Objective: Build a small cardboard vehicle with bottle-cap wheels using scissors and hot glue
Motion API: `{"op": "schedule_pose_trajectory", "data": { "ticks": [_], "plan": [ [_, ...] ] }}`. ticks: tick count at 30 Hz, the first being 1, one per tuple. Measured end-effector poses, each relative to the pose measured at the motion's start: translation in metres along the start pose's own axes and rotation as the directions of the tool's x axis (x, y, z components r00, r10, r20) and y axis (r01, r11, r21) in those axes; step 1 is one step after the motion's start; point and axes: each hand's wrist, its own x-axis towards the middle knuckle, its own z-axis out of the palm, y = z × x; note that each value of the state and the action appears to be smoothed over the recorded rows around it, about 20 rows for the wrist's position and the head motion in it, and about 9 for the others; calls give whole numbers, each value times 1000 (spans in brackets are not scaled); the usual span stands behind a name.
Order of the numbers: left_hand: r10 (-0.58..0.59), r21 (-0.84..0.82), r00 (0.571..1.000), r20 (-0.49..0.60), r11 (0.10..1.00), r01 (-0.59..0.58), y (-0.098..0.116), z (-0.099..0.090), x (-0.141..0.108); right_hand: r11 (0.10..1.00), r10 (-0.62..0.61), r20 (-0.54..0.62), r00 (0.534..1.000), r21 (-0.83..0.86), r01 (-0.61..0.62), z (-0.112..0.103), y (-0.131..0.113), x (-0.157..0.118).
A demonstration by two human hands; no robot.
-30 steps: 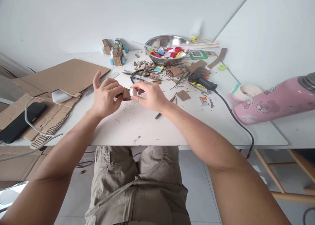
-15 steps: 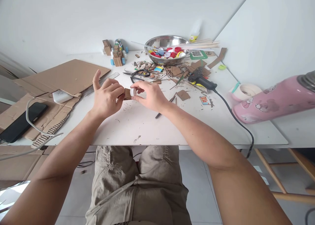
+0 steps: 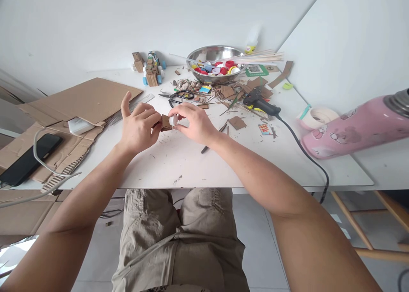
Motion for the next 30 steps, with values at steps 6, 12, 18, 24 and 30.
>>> {"op": "schedule_pose_trajectory", "data": {
  "ticks": [6, 12, 18, 24, 30],
  "plan": [
    [-16, 6, 1000, 16, 1000, 16, 1, -2, 1, 999, 17, 11, 1000, 35, -17, 1, 0, -1],
    [-40, -20, 997, 60, 999, 41, 4, -7, 3, 992, 124, 51, 991, 21, -126, 1, -4, 0],
    [-53, -45, 997, 62, 997, 56, 5, -3, 3, 989, 132, 88, 987, 61, -137, 4, 1, 1],
    [-22, 2, 993, 118, 1000, 22, 6, 6, 5, 980, 177, 159, 971, 59, -188, 9, 11, -1],
    [-48, 14, 990, 133, 999, 46, 1, 18, 12, 973, 226, 170, 959, 6, -231, 10, 22, -2]
  ]
}}
